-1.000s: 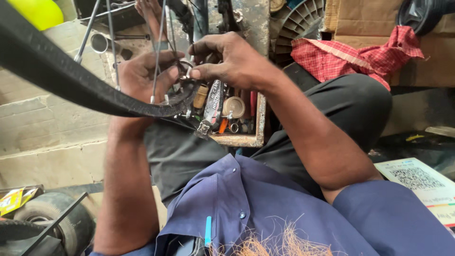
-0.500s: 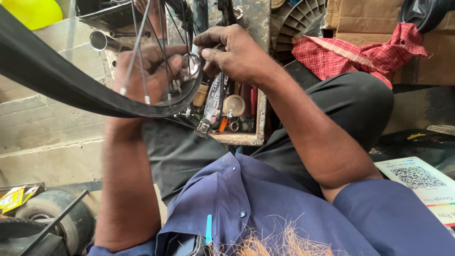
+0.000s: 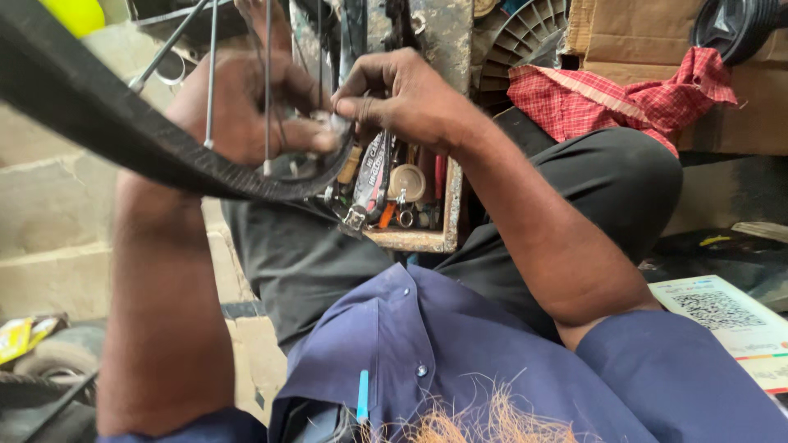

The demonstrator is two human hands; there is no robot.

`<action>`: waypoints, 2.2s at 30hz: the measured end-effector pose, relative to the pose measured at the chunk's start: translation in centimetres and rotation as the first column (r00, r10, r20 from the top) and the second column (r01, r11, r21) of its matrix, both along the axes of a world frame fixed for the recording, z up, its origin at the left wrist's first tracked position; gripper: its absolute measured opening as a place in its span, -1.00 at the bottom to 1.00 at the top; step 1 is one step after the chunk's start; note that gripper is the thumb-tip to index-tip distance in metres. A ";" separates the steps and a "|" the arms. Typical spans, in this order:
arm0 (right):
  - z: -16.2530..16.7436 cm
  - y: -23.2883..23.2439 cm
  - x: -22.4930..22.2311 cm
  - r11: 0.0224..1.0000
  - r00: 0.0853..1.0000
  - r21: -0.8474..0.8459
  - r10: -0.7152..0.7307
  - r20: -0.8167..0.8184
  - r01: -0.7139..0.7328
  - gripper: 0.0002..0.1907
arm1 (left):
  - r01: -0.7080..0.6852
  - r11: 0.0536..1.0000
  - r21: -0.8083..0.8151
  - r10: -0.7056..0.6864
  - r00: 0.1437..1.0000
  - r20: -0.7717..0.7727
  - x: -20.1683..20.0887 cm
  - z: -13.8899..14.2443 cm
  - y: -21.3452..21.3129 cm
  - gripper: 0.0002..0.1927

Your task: The person sits on the ground holding a bicycle wheel and works the tire off the rim by hand, prying along the bead and manipulating the rim and spokes. They use a wrench on the hub hardware and continue working around the wheel, turning it over as they go.

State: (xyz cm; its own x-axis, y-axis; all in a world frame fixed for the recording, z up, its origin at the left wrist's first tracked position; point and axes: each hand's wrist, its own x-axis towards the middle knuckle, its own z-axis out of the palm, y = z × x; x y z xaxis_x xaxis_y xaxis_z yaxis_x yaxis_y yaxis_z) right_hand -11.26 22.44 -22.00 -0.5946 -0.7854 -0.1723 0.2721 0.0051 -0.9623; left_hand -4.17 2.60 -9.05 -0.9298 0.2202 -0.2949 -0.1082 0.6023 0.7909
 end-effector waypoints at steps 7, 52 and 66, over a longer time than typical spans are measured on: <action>0.8 -0.7 0.0 0.999 1.000 -0.048 0.016 0.008 -0.015 -0.83 | -0.180 0.955 0.234 0.168 0.983 0.069 1.9 -1.8 0.1 -0.47; 2.6 -0.6 1.3 0.962 0.840 0.126 -0.143 -0.524 0.243 -0.74 | -0.396 0.691 0.605 0.488 0.873 0.014 3.1 -10.7 2.5 -0.62; -0.3 -0.3 0.1 0.973 0.956 0.220 -0.010 -0.292 0.077 -0.67 | -0.306 0.736 0.604 0.220 0.952 0.215 4.2 -4.2 -1.5 -0.45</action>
